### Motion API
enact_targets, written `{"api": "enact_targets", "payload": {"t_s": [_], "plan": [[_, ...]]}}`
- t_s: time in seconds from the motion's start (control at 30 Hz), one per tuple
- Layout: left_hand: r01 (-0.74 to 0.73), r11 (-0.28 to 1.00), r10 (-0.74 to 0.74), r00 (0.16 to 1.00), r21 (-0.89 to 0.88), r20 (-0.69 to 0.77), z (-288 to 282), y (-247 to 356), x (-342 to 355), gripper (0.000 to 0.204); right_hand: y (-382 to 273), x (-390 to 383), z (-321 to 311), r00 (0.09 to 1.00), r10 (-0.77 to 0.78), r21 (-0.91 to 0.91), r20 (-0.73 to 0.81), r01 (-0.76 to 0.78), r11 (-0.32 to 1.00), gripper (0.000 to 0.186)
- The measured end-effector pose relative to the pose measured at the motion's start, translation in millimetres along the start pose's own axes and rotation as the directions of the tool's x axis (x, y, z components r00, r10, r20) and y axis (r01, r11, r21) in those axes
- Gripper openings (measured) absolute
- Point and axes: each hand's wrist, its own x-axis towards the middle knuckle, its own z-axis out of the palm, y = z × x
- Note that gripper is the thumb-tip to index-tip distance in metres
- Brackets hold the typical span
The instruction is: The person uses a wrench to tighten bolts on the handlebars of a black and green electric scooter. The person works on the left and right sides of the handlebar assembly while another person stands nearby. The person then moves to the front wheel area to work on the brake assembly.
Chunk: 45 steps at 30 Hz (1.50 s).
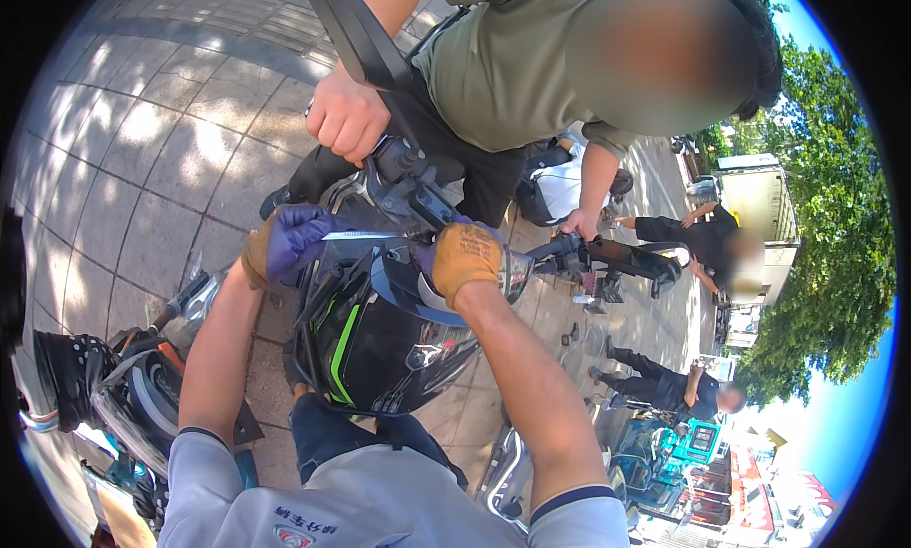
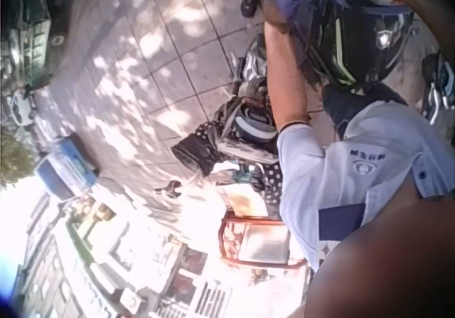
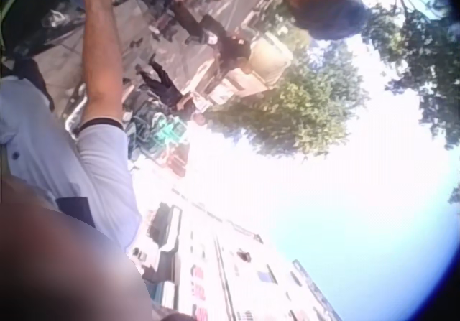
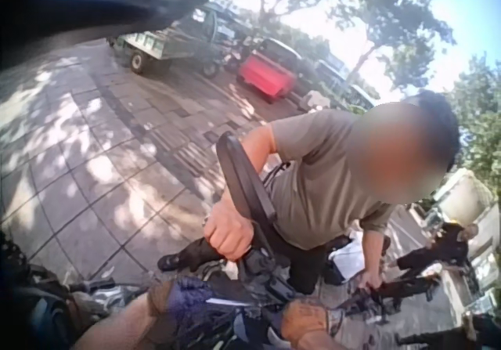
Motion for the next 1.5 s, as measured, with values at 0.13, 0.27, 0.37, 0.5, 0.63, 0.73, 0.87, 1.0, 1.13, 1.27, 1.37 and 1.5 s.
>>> {"api": "enact_targets", "payload": {"t_s": [0.13, 0.27, 0.37, 0.5, 0.63, 0.73, 0.87, 1.0, 1.13, 1.27, 1.37, 1.5], "plan": [[0.047, 0.990, -0.022, 0.983, -0.133, 0.183, -47, 9, 73, 0.029, -2, 5, 0, 1.000, -0.012, 0.018, -0.005, 0.012, 1.000, 0.059], [0.078, 0.969, -0.056, 0.993, -0.233, 0.100, -35, 9, 96, 0.026, 4, 9, 8, 0.999, -0.034, -0.040, -0.010, 0.034, 0.999, 0.060], [0.092, 0.990, -0.089, 0.996, 0.111, -0.028, -18, 17, 52, 0.023, 1, 8, 6, 1.000, -0.010, -0.003, -0.002, 0.010, 1.000, 0.059], [-0.011, 0.999, 0.004, 0.978, -0.032, -0.210, 6, -22, -9, 0.024, 9, 9, 16, 1.000, -0.007, 0.059, -0.016, 0.008, 0.998, 0.059], [-0.119, 0.992, 0.126, 0.933, 0.040, -0.338, 59, -36, -54, 0.024, -5, 2, -2, 1.000, -0.018, 0.040, 0.009, 0.017, 0.999, 0.061], [-0.181, 0.981, 0.191, 0.892, 0.064, -0.411, 85, -44, -64, 0.025, -2, 3, 1, 1.000, -0.018, 0.017, -0.015, 0.018, 1.000, 0.063], [-0.268, 0.961, 0.268, 0.846, 0.067, -0.462, 107, -52, -62, 0.026, 2, 6, 0, 0.999, -0.024, 0.047, 0.022, 0.023, 0.999, 0.064], [-0.306, 0.938, 0.346, 0.812, 0.161, -0.471, 141, -66, -65, 0.026, 11, -2, 2, 0.999, -0.047, 0.084, -0.023, 0.049, 0.995, 0.059], [-0.387, 0.888, 0.459, 0.764, 0.247, -0.453, 170, -69, -47, 0.039, 24, 11, -29, 0.977, -0.175, -0.004, -0.122, 0.176, 0.984, 0.011], [-0.409, 0.895, 0.445, 0.844, 0.178, -0.299, 195, -54, -47, 0.045, 35, 2, -36, 0.981, -0.059, 0.119, -0.183, 0.082, 0.990, 0.013], [-0.300, 0.938, 0.339, 0.900, 0.175, -0.275, 182, -58, -54, 0.047, 41, 3, -8, 0.991, -0.030, 0.112, -0.133, 0.045, 0.993, 0.015], [-0.348, 0.923, 0.382, 0.878, 0.161, -0.290, 168, -1, -49, 0.044, 36, 16, -46, 0.990, -0.100, 0.062, -0.098, 0.106, 0.992, 0.016]]}}
